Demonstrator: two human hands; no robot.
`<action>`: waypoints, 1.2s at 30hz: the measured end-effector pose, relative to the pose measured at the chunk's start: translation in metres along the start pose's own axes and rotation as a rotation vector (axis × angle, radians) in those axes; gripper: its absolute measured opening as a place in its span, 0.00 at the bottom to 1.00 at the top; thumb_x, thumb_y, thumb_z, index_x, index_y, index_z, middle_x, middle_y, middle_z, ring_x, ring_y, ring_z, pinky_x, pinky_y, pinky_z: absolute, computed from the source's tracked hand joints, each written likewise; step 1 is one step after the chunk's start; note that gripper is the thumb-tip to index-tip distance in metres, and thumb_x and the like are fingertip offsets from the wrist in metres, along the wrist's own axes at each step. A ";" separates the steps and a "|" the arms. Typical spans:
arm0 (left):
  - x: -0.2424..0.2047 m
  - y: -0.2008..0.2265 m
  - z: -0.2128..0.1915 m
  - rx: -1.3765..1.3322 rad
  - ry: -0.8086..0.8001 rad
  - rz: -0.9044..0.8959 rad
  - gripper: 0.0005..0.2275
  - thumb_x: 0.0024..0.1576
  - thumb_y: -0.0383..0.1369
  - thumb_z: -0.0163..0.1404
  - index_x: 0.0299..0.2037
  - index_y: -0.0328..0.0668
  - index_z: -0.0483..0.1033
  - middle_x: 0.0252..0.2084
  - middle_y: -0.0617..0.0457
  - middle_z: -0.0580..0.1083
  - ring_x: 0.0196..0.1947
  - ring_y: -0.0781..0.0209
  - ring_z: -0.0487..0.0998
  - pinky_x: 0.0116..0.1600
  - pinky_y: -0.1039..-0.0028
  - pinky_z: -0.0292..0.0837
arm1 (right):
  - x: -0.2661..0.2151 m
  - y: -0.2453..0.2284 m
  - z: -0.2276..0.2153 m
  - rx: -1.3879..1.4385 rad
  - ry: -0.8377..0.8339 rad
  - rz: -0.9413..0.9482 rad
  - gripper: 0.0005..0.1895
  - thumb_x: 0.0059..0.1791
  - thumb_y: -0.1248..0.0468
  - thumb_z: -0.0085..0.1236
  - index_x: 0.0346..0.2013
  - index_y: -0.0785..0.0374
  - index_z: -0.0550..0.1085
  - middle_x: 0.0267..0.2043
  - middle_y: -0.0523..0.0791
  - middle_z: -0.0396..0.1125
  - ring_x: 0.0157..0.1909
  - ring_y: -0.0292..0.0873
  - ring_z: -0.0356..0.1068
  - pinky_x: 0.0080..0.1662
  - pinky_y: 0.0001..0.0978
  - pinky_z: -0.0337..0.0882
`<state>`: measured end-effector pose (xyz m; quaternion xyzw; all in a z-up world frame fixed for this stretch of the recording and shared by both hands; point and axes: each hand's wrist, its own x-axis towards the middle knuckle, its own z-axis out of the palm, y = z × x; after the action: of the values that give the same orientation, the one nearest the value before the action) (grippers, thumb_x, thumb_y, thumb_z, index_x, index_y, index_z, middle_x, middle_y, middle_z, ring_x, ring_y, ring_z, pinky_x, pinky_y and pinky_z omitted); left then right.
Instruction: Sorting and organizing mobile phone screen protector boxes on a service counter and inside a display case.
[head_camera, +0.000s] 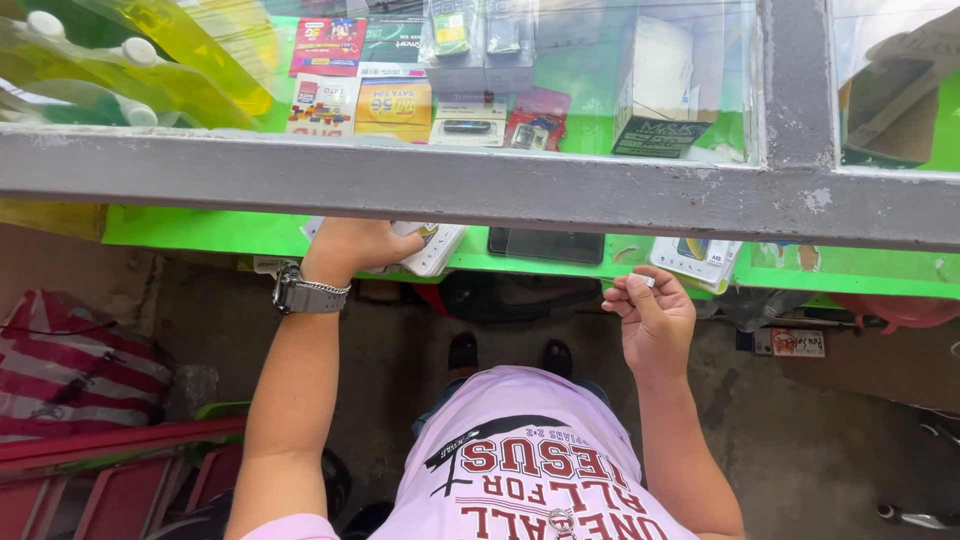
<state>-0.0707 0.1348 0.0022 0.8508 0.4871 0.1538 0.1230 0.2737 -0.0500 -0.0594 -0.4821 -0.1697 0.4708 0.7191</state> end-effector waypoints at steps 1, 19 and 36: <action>0.000 0.002 -0.001 -0.003 0.000 -0.002 0.18 0.51 0.49 0.58 0.26 0.42 0.78 0.18 0.47 0.74 0.23 0.45 0.78 0.39 0.58 0.74 | 0.002 0.002 -0.002 -0.003 0.000 0.001 0.07 0.54 0.74 0.55 0.46 0.70 0.70 0.35 0.57 0.74 0.32 0.50 0.80 0.35 0.38 0.84; -0.010 -0.014 0.012 -0.039 0.010 0.040 0.24 0.52 0.51 0.58 0.45 0.36 0.81 0.36 0.39 0.80 0.42 0.35 0.81 0.52 0.49 0.74 | 0.035 0.069 -0.007 -0.185 0.187 0.194 0.11 0.50 0.71 0.63 0.44 0.69 0.70 0.33 0.56 0.76 0.25 0.46 0.79 0.28 0.34 0.83; -0.031 -0.023 0.048 -0.053 0.377 0.327 0.29 0.38 0.48 0.68 0.51 0.51 0.79 0.41 0.48 0.77 0.45 0.38 0.79 0.53 0.49 0.72 | 0.002 0.034 0.002 -0.022 0.118 0.047 0.09 0.52 0.74 0.58 0.46 0.64 0.70 0.36 0.56 0.76 0.31 0.48 0.80 0.34 0.35 0.85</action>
<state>-0.0850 0.1168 -0.0551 0.8712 0.3530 0.3402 0.0258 0.2558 -0.0442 -0.0878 -0.5207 -0.1207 0.4566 0.7112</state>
